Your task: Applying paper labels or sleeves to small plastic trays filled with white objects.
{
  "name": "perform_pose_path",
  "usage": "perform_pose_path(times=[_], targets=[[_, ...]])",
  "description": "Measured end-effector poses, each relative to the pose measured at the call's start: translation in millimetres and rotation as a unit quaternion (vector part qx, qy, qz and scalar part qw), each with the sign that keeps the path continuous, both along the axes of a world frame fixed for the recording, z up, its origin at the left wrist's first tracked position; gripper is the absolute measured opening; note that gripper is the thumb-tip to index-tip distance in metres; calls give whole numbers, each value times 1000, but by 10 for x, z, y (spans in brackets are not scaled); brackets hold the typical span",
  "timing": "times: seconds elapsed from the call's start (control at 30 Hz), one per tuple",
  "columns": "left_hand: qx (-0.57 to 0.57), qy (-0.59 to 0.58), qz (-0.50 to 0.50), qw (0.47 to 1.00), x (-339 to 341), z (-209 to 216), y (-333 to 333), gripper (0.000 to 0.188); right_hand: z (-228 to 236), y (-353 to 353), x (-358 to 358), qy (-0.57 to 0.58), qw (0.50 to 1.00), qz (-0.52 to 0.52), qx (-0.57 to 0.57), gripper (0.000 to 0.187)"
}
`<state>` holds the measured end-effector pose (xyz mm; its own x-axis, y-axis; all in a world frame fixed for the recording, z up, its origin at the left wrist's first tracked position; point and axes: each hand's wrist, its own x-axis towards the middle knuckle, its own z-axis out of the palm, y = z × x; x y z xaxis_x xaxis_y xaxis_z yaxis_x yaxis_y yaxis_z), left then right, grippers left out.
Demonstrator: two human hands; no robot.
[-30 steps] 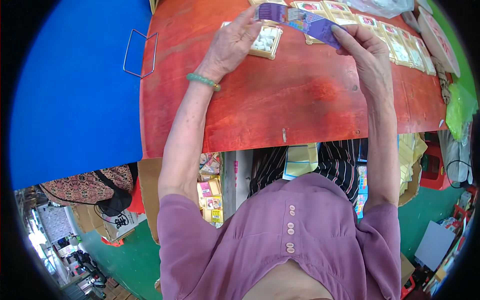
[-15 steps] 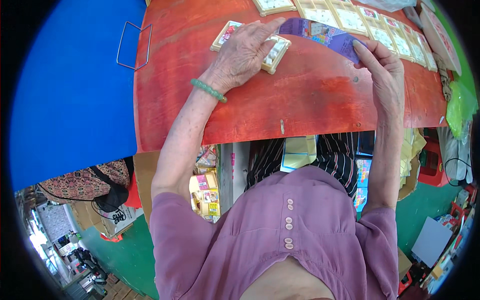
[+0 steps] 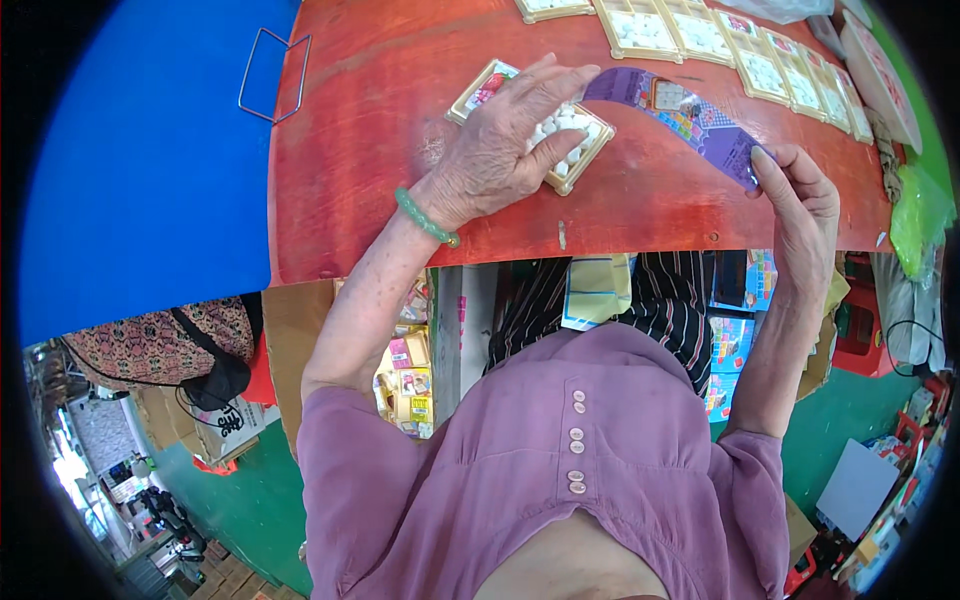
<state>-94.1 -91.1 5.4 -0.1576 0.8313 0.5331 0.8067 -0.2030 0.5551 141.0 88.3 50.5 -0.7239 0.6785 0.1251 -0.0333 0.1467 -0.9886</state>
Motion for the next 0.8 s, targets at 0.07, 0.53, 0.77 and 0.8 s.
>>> perform_pose_path(times=[0.07, 0.53, 0.77, 0.8], targets=[[22, -50, 23, 998, 16, 44, -30, 44, 10, 24, -46, -1, 1000, -3, 7, 8], [219, -488, 251, 807, 255, -36, -569, 13, -155, 131, -1314, -104, 974, 157, 125, 28], [229, -494, 299, 784, 287, -177, -546, 8, -397, 204, -1686, -176, 948, 201, 172, 32], [217, -475, 309, 795, 303, -175, -526, 8, -422, 217, -1706, -173, 947, 198, 182, 33]])
